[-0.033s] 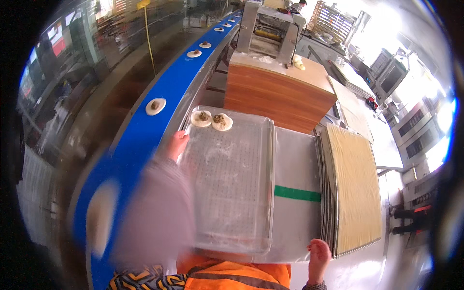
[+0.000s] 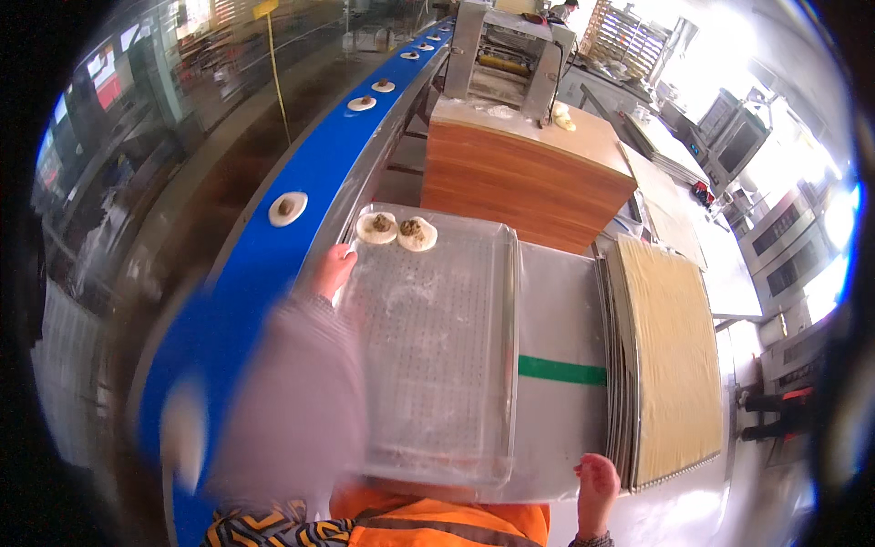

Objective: The person takes pre-filled dumpling wrappers from a conveyor belt and places them onto a metal tray. They then fold and seal each dumpling by hand before arranging them on the tray.

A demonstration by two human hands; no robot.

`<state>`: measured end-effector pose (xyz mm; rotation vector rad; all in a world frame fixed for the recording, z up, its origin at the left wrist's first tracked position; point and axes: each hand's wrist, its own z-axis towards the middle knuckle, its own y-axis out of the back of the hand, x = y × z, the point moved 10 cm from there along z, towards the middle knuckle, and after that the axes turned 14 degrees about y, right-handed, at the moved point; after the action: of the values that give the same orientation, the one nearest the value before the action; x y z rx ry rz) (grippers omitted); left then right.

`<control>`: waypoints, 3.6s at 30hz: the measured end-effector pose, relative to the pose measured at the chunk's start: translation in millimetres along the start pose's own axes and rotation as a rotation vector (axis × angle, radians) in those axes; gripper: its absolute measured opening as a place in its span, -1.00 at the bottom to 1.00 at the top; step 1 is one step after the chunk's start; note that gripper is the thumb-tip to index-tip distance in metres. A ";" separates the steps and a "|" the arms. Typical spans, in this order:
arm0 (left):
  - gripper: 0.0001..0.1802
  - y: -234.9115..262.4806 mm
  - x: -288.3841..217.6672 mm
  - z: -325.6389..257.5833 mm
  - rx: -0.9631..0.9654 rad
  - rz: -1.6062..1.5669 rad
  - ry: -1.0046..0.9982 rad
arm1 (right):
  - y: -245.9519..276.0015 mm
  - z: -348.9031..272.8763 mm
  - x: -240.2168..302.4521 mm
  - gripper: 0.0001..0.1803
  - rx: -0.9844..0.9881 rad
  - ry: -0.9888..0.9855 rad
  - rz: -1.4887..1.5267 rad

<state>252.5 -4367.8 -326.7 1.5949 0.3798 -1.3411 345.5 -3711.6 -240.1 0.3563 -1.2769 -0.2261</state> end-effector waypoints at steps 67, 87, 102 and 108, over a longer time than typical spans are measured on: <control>-0.51 -16.9 10.3 -349.0 0.873 -0.503 0.777 | -248.3 23.9 60.3 -0.76 0.839 0.196 0.288; -0.55 142.6 -0.8 -260.6 0.041 -0.275 0.156 | -239.1 135.0 49.4 -0.62 0.928 0.403 -0.685; -0.62 424.6 110.5 -359.0 -0.516 0.118 0.562 | -652.0 -140.1 285.5 -0.61 1.685 1.403 -0.076; -0.45 460.2 133.6 -404.1 -0.343 0.437 0.600 | -644.6 -184.6 294.4 -0.55 1.579 1.555 0.239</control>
<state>872.5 -4300.0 -263.6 1.6366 0.5473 -0.4237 625.0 -4387.8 -269.6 1.3309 0.3372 1.1688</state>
